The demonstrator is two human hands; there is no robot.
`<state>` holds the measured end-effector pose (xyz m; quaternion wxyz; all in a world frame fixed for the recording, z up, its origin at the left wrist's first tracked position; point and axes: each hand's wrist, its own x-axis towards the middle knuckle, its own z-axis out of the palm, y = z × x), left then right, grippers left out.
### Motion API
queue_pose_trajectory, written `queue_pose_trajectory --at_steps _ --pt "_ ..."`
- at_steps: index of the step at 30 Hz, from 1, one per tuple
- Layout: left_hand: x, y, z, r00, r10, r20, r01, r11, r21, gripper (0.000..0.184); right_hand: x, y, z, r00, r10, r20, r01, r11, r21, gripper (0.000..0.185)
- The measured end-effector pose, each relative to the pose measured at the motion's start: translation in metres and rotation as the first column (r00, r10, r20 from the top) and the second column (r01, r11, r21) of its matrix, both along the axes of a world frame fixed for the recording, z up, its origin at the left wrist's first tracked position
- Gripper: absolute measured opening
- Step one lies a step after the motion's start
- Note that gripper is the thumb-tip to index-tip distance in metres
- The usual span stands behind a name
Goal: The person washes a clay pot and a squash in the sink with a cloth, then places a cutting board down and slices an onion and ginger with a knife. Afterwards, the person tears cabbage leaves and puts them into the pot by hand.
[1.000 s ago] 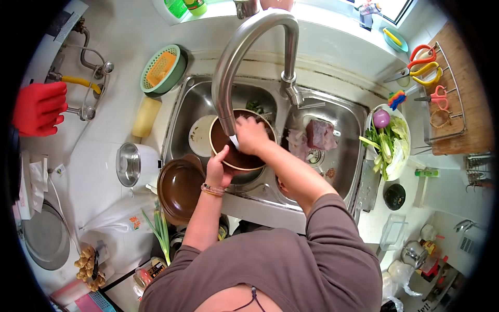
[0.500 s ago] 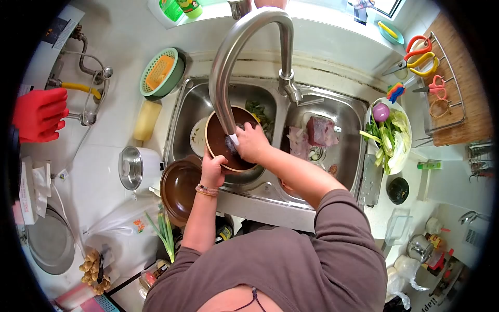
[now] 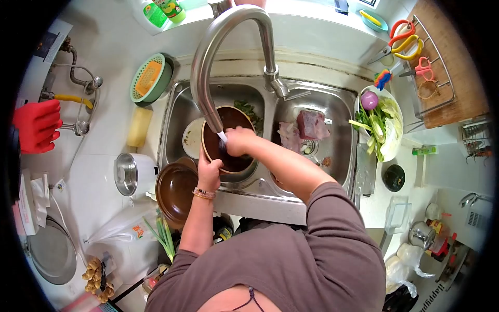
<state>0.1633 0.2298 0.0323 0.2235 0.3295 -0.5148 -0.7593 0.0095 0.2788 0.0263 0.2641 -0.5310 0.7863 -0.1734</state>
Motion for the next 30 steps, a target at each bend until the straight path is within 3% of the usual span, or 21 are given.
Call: queue_pose_trajectory --at_steps 2,5,9,12,13,16,17,18,19,20,22,23,24,25,26,27,28,30 --pt "-0.004 0.004 0.000 0.998 0.044 0.042 -0.047 0.996 0.082 0.078 0.003 0.012 0.022 0.928 0.113 -0.356 -0.133 0.991 -0.032 0.017" --pt "-0.002 -0.001 0.018 0.998 0.010 0.054 -0.025 0.955 0.296 0.060 -0.005 0.021 -0.010 0.874 0.006 -0.486 -0.230 0.886 -0.402 0.016" --pt "0.011 -0.019 -0.001 0.990 -0.109 0.092 0.035 0.809 0.587 0.048 -0.009 0.014 -0.008 0.952 0.302 -0.044 -0.289 0.848 -0.443 0.026" --pt "0.003 -0.008 -0.006 1.000 -0.004 0.030 -0.018 0.727 0.686 0.055 -0.021 0.037 0.016 0.961 0.278 0.002 -0.261 0.903 -0.341 0.030" --pt "0.002 -0.006 -0.002 0.999 -0.003 0.044 -0.024 0.812 0.583 0.055 -0.028 0.054 0.024 0.985 0.163 -0.055 -0.172 0.910 -0.377 0.031" --pt "0.004 0.001 0.022 0.994 0.034 0.102 -0.056 0.973 0.223 0.052 -0.047 0.114 0.027 0.964 -0.264 -0.039 0.244 0.931 -0.272 0.036" --pt "0.004 -0.001 0.027 0.993 0.013 0.114 -0.040 0.970 0.242 0.056 -0.052 0.136 0.013 0.930 -0.368 0.001 0.364 0.918 -0.158 0.040" --pt "0.007 0.000 0.028 0.990 0.026 0.136 -0.059 0.969 0.240 0.056 -0.053 0.156 -0.003 0.916 -0.398 -0.053 0.398 0.917 -0.016 0.044" --pt "0.007 0.000 0.029 0.987 0.035 0.154 -0.071 0.970 0.234 0.056 -0.047 0.163 0.009 0.912 -0.404 -0.072 0.408 0.871 0.273 0.049" --pt "0.004 0.000 0.030 0.985 0.041 0.166 -0.079 0.971 0.227 0.056 -0.037 0.172 0.003 0.923 -0.335 -0.187 0.379 0.874 0.305 0.056" --pt "0.000 0.008 0.031 0.991 0.101 0.088 -0.117 0.973 0.199 0.055 -0.037 0.170 -0.040 0.937 -0.343 0.072 0.349 0.932 -0.102 0.063" --pt "-0.001 0.012 0.024 0.990 0.131 0.050 -0.138 0.971 0.197 0.055 -0.031 0.153 -0.040 0.841 -0.414 0.349 0.493 0.852 -0.176 0.063" --pt "-0.001 0.016 0.014 0.987 0.158 0.012 -0.157 0.968 0.194 0.055 -0.028 0.131 -0.055 0.642 -0.412 0.647 0.619 0.777 -0.118 0.063" --pt "-0.002 0.020 -0.001 0.975 0.192 -0.116 -0.166 0.965 0.203 0.058 -0.014 0.109 -0.060 0.416 -0.371 0.830 0.747 0.660 -0.079 0.068" --pt "-0.006 0.023 0.000 0.963 0.219 -0.157 -0.183 0.959 0.216 0.059 -0.001 0.088 -0.054 0.208 -0.439 0.874 0.793 0.598 0.112 0.070" --pt "-0.010 0.026 0.001 0.950 0.243 -0.197 -0.197 0.953 0.228 0.060 0.005 0.068 -0.103 0.031 -0.245 0.969 0.777 0.615 0.131 0.063" --pt "-0.013 0.028 0.002 0.934 0.269 -0.235 -0.212 0.947 0.242 0.061 0.027 0.056 -0.051 -0.254 -0.176 0.951 0.783 0.540 0.309 0.048" --pt "-0.017 0.027 0.007 0.943 0.270 -0.197 -0.268 0.963 0.038 0.064 0.054 0.024 -0.063 -0.329 0.031 0.944 0.876 0.384 0.292 0.032"
